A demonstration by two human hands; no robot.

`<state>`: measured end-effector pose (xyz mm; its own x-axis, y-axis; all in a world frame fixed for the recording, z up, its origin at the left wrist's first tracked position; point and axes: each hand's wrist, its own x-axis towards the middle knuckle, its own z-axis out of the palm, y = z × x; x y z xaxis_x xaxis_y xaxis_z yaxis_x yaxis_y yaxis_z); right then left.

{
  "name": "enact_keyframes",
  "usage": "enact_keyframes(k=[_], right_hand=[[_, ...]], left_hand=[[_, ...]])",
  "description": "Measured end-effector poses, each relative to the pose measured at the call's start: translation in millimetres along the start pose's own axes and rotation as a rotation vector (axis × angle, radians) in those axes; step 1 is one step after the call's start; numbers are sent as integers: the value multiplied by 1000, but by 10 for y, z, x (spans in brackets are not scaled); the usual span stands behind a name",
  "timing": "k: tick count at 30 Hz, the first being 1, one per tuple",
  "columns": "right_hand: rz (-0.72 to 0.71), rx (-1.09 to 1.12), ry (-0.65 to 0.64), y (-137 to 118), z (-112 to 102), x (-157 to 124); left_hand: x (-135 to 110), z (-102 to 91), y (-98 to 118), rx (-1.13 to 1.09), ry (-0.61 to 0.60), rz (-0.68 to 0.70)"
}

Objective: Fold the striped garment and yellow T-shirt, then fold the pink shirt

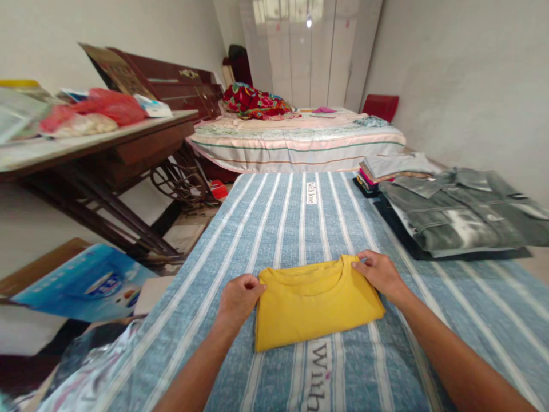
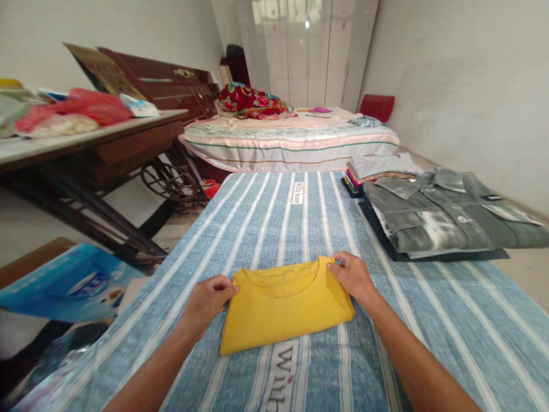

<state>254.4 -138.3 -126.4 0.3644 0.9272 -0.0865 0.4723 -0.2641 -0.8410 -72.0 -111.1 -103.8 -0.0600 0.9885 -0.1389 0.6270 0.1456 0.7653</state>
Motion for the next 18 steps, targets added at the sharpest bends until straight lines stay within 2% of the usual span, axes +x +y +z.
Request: enact_keyframes(k=[6,12,15,18], right_hand=[[174,335,-160,-69,-69,-23],[191,354,-178,-58,-86,4],[180,359,-169,-40,-80,3],[175,371,-165,-23,-81,-3]], left_hand=[[-12,-27,-20,-12,8,-35],[39,44,32,-100,64,-71],[17,64,114,-214,38,-78],[-24,47,202,-425,-18,-85]])
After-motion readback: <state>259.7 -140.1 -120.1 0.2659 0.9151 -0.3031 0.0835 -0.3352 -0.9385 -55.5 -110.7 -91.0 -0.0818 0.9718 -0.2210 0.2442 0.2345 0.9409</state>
